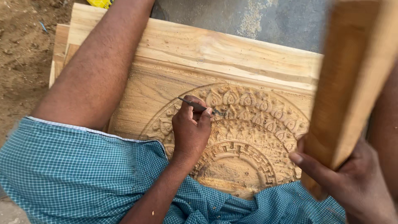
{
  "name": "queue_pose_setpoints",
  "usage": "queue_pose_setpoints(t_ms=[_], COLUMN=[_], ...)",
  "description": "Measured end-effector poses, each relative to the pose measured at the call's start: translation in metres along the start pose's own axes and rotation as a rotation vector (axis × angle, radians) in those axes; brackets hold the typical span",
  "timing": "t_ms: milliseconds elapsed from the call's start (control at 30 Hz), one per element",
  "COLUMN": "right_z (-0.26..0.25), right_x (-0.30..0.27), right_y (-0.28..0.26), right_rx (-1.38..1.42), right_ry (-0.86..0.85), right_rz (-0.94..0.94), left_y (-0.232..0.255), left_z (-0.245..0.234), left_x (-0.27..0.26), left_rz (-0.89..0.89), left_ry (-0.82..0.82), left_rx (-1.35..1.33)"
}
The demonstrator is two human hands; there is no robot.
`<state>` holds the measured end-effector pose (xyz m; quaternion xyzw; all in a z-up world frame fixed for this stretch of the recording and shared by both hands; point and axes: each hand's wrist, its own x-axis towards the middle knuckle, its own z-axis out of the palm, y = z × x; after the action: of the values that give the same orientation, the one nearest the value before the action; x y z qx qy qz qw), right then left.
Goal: The person carves a circular decorative pattern into a wooden panel using a chisel and a wooden mallet.
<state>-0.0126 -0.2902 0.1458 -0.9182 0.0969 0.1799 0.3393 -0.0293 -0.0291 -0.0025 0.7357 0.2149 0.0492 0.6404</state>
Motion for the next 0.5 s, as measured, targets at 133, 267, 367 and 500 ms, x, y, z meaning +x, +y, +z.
queue_pose_setpoints(t_ms=[133,267,367,500], right_z=[-0.008,-0.024,-0.018,0.002], right_x=[0.004,0.005,-0.005,-0.013], right_y=[-0.067,-0.116,-0.157,-0.188], right_rx=[-0.130,-0.427,-0.618,-0.701], right_ry=[-0.026,0.010,0.042,0.069], right_rz=[-0.538,-1.011,-1.003,-1.037], left_y=[-0.014,-0.050,-0.082,-0.092], left_z=[0.007,0.025,0.032,0.038], left_x=[-0.008,-0.016,-0.031,-0.033], left_rz=[0.080,0.369,0.469,0.472], left_ry=[0.072,0.197,0.123,-0.015], left_rx=[0.012,0.472,0.564,0.745])
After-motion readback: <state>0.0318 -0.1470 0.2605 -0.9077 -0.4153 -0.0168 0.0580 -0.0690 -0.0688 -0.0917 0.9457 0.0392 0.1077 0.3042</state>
